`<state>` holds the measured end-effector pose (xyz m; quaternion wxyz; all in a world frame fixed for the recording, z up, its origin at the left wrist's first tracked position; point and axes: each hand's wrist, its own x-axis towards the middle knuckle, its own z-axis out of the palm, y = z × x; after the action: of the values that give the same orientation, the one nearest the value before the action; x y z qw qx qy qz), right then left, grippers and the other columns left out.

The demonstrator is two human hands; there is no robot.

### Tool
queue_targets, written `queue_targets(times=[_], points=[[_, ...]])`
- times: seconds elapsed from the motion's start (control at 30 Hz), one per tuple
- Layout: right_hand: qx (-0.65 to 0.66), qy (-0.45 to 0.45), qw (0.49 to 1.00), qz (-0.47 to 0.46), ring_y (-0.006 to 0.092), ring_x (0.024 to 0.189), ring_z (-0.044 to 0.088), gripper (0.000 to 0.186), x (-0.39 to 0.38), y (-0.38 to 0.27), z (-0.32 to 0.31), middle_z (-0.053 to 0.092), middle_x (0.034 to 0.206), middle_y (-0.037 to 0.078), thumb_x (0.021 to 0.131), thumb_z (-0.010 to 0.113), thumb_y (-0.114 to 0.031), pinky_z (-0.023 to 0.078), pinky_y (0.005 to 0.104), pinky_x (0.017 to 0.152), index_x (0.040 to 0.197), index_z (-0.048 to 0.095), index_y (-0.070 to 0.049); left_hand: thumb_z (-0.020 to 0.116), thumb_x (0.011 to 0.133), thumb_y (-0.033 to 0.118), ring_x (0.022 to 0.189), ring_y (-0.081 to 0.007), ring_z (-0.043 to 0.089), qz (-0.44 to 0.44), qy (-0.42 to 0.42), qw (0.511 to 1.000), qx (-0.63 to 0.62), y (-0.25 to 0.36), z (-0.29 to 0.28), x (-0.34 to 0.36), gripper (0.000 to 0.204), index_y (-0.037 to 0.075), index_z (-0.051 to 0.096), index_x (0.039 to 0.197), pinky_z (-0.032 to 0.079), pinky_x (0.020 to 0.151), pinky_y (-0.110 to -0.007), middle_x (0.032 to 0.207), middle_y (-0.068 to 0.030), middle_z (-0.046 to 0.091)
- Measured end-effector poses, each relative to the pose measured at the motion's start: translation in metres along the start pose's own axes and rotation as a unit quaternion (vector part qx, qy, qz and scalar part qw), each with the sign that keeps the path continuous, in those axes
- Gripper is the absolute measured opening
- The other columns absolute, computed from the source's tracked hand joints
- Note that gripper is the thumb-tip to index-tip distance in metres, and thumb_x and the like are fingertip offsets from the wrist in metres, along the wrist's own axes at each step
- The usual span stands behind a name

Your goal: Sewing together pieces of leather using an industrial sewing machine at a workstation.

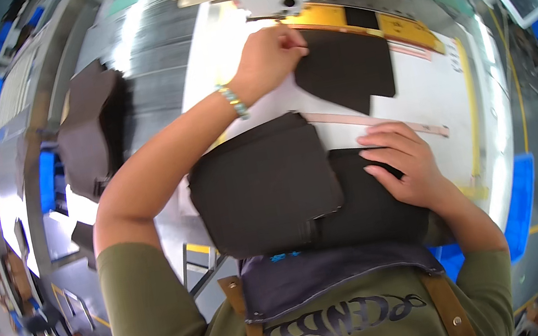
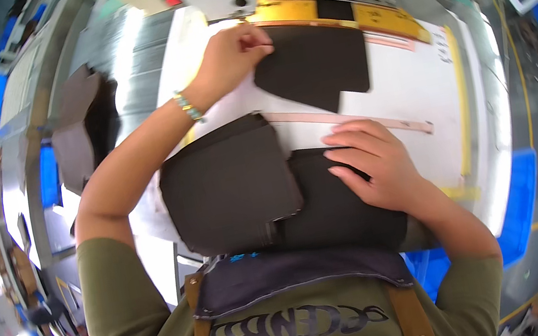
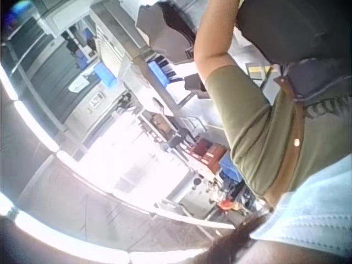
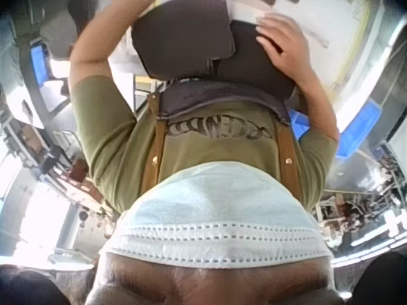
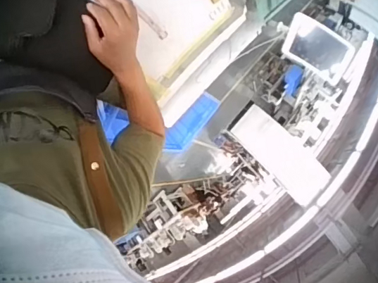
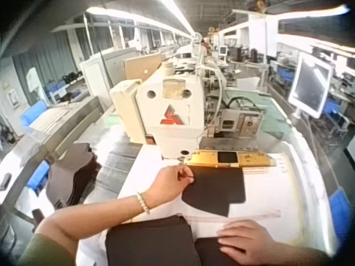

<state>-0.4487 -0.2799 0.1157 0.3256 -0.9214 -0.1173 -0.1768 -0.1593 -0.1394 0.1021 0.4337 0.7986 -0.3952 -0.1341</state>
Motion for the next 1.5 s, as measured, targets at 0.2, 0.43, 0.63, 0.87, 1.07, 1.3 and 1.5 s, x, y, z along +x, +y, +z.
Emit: queue_targets(times=[0.2, 0.43, 0.63, 0.87, 1.07, 1.3, 1.5], points=[[-0.006, 0.007, 1.000, -0.006, 0.0351, 0.117, 0.068, 0.024, -0.006, -0.009, 0.001, 0.076, 0.118, 0.012, 0.080, 0.081, -0.001, 0.057, 0.0445, 0.098, 0.102, 0.075, -0.002, 0.076, 0.086, 0.004, 0.075, -0.0178, 0.072, 0.000, 0.025, 0.998, -0.054, -0.007, -0.038, -0.017, 0.007, 0.002, 0.078, 0.093, 0.057, 0.073, -0.032, 0.081, -0.0088, 0.076], [0.005, -0.003, 1.000, 0.015, 0.0354, 0.117, 0.068, 0.022, 0.002, -0.018, 0.004, 0.075, 0.117, 0.012, 0.081, 0.079, 0.002, 0.056, 0.0443, 0.099, 0.102, 0.074, -0.001, 0.074, 0.101, 0.011, 0.104, -0.0084, 0.066, -0.020, 0.170, 0.983, -0.061, -0.022, -0.228, -0.095, 0.018, 0.003, 0.077, 0.117, 0.050, 0.096, -0.024, 0.108, -0.0010, 0.075], [0.012, -0.007, 1.000, 0.019, 0.0348, 0.117, 0.068, 0.021, 0.004, -0.019, 0.006, 0.075, 0.117, 0.012, 0.082, 0.078, 0.002, 0.056, 0.0440, 0.099, 0.102, 0.073, -0.001, 0.070, 0.100, 0.003, 0.123, -0.0142, 0.066, -0.050, 0.273, 0.958, -0.073, -0.093, -0.403, -0.193, 0.035, 0.003, 0.073, 0.135, 0.047, 0.112, -0.027, 0.133, -0.0060, 0.074], [0.000, -0.013, 0.999, 0.030, 0.0351, 0.117, 0.068, 0.022, 0.005, -0.021, 0.005, 0.075, 0.117, 0.012, 0.083, 0.077, 0.000, 0.056, 0.0441, 0.099, 0.105, 0.073, -0.001, 0.069, 0.097, -0.005, 0.116, -0.0150, 0.070, -0.177, 0.319, 0.925, -0.104, -0.211, -0.410, -0.252, 0.035, 0.001, 0.075, 0.131, 0.051, 0.106, -0.028, 0.125, -0.0071, 0.077], [-0.014, -0.015, 0.999, 0.030, 0.0348, 0.117, 0.068, 0.021, 0.005, -0.022, 0.005, 0.075, 0.118, 0.013, 0.085, 0.076, -0.002, 0.055, 0.0442, 0.100, 0.105, 0.074, -0.001, 0.067, 0.093, -0.013, 0.112, -0.0171, 0.071, -0.161, 0.466, 0.857, -0.149, -0.230, -0.389, -0.246, 0.035, -0.003, 0.076, 0.125, 0.053, 0.102, -0.026, 0.121, -0.0116, 0.078], [-0.006, -0.015, 0.999, 0.036, 0.0350, 0.116, 0.068, 0.022, 0.005, -0.020, 0.003, 0.074, 0.118, 0.013, 0.084, 0.076, -0.001, 0.055, 0.0442, 0.099, 0.106, 0.073, 0.000, 0.078, 0.099, 0.025, 0.084, -0.0107, 0.062, -0.232, 0.463, 0.855, 0.019, -0.194, -0.373, -0.222, 0.031, -0.004, 0.079, 0.107, 0.050, 0.080, -0.025, 0.093, -0.0009, 0.072], [-0.001, -0.017, 0.999, 0.037, 0.0351, 0.114, 0.068, 0.022, 0.003, -0.015, 0.000, 0.074, 0.119, 0.013, 0.084, 0.077, -0.001, 0.055, 0.0441, 0.099, 0.106, 0.073, 0.000, 0.081, 0.094, 0.049, 0.069, -0.0089, 0.054, -0.290, 0.345, 0.873, 0.185, -0.186, -0.383, -0.200, 0.049, 0.001, 0.078, 0.091, 0.045, 0.067, -0.028, 0.073, 0.0027, 0.062]])
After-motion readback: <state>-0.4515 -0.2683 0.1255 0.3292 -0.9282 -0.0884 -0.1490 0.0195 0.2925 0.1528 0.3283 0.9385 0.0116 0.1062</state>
